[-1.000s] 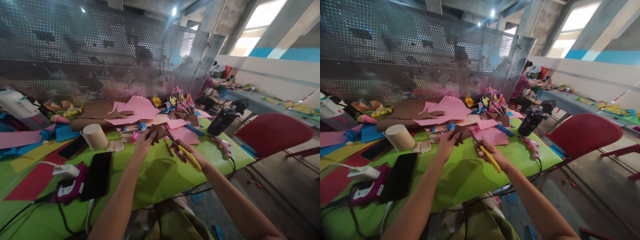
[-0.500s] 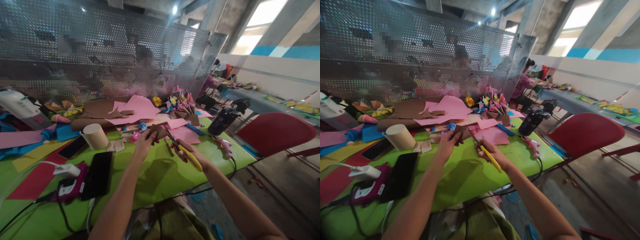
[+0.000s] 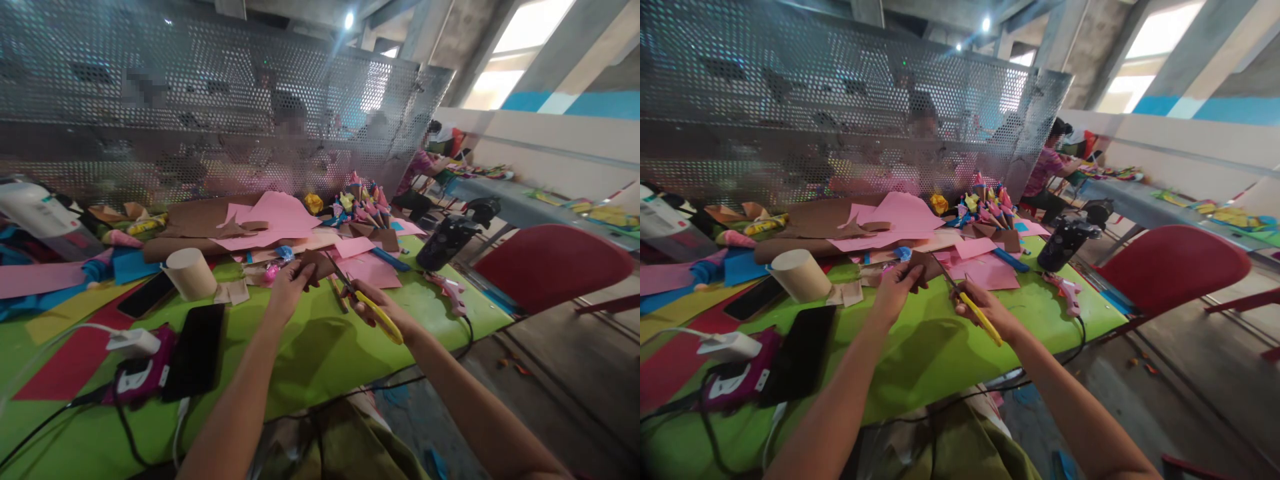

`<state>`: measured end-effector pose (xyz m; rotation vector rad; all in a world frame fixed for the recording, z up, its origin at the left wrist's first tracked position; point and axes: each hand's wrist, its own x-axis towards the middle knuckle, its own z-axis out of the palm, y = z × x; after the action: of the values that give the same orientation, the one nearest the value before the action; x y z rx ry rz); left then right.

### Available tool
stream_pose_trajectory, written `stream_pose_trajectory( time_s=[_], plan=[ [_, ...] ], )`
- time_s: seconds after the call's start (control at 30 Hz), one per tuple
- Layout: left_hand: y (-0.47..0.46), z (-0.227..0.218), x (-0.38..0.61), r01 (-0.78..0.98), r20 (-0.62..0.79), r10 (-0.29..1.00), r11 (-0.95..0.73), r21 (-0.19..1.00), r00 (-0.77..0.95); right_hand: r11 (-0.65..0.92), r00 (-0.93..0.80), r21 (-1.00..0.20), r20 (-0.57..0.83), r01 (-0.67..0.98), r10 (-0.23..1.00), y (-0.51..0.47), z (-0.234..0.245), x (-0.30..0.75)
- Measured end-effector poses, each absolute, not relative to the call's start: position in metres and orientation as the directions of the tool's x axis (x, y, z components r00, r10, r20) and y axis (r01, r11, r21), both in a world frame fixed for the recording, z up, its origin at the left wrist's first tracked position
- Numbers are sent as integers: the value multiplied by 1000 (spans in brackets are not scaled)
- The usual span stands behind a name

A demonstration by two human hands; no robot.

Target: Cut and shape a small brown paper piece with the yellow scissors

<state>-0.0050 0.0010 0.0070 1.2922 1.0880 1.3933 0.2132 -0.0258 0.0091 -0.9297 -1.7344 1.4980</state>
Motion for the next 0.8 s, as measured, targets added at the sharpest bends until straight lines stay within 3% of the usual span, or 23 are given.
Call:
stream_pose_trajectory(
  time_s=[0.8],
  plan=[
    [-1, 10, -6, -29, 201, 980, -201, 979, -8, 95, -524, -990, 27, 103, 851, -25, 12, 213]
  ],
)
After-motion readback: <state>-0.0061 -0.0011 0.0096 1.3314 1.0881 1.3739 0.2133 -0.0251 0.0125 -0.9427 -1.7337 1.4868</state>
